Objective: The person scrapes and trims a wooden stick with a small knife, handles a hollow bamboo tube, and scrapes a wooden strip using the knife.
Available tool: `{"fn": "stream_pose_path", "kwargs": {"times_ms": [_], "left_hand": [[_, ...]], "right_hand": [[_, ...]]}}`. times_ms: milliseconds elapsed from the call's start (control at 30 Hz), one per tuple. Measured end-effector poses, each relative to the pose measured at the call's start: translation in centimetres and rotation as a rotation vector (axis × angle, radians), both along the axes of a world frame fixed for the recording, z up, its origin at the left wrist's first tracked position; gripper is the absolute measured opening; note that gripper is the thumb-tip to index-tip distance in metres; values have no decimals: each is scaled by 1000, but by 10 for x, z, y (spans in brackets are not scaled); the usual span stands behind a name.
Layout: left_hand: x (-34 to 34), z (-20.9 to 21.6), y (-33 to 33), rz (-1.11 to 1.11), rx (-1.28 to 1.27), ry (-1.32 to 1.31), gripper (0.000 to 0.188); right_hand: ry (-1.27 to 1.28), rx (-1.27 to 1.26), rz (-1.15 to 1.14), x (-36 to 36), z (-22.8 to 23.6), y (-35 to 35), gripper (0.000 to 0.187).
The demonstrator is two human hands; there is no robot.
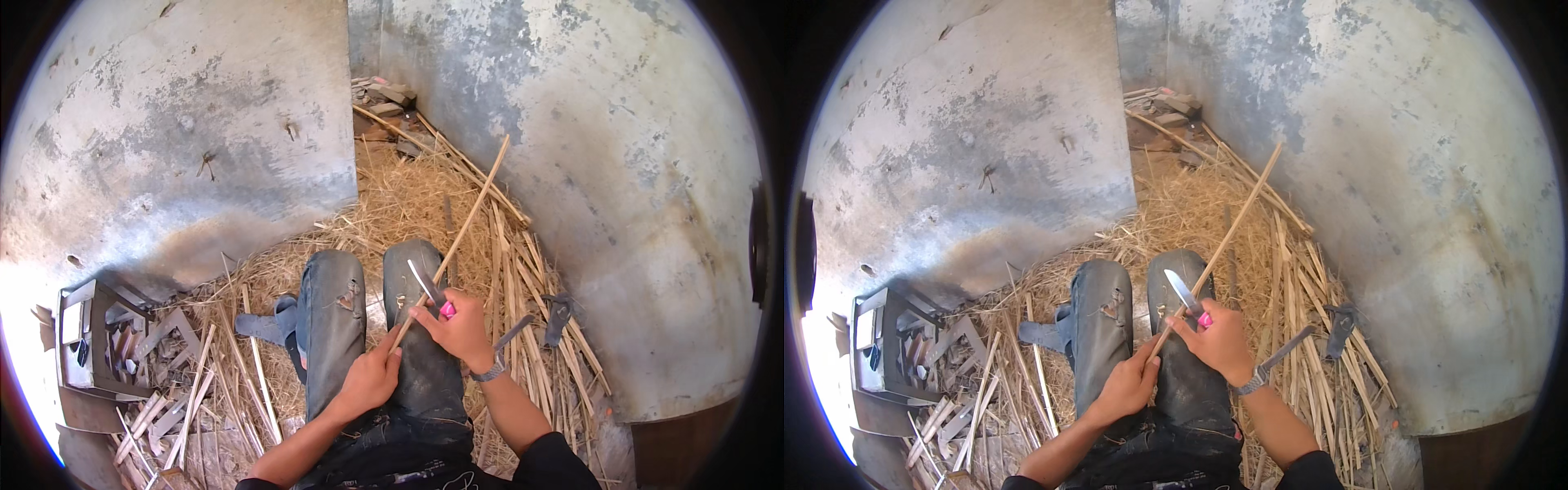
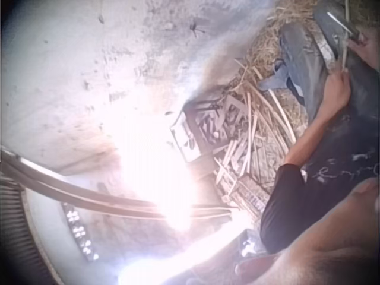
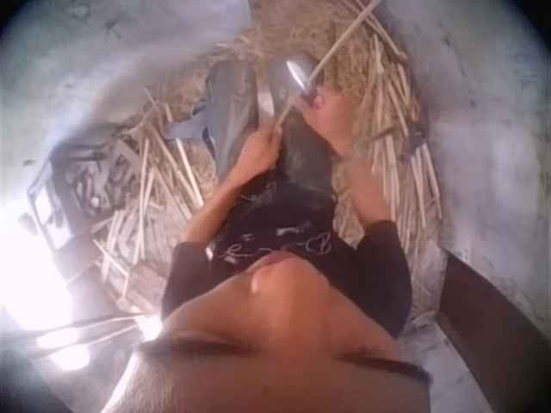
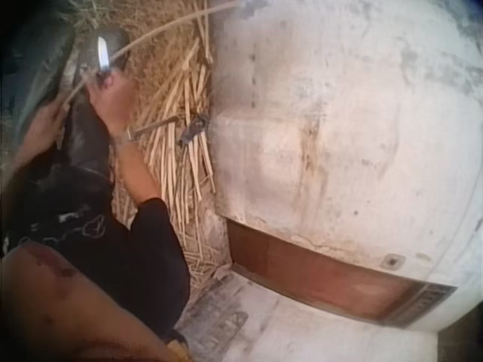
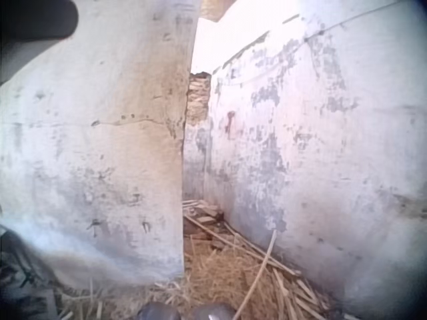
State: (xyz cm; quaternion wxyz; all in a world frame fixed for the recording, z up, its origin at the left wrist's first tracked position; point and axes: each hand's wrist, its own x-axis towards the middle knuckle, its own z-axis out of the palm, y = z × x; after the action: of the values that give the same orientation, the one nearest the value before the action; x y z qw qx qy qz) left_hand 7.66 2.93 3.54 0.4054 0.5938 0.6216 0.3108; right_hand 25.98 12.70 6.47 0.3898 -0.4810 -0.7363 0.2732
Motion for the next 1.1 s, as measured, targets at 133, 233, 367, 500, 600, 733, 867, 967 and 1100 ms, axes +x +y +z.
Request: {"fn": "stream_pose_path", "kwargs": {"times_ms": [133, 233, 367, 500, 600, 733, 867, 967, 1100], "left_hand": [[5, -5, -2, -1, 40, 34, 51], [6, -5, -3, -6, 53, 39, 51], [3, -14, 2, 8, 85, 37, 51], [-9, -24, 8, -80, 8, -235, 53], [-30, -7, 1, -239, -146, -458, 56], [-63, -2, -16, -336, -356, -470, 55], [-72, 1, -34, -269, -384, -430, 48], [-88, -7, -51, -274, -445, -379, 44], [-111, -4, -72, -293, -612, -334, 37]], "right_hand": [[-55, 20, -79, 3, -24, 1, 39], [-40, -36, -19, 8, -25, 0, 35], [-31, -289, 195, 9, 6, -25, 30], [85, -251, 98, 28, -2, -26, 26], [172, -213, -240, 58, -5, -6, 26], [178, -52, -397, 81, -17, -1, 24], [326, -306, -331, 81, -35, -11, 27], [385, -415, -294, 66, -30, -20, 29], [629, -449, -252, 52, -29, -23, 32]]}}
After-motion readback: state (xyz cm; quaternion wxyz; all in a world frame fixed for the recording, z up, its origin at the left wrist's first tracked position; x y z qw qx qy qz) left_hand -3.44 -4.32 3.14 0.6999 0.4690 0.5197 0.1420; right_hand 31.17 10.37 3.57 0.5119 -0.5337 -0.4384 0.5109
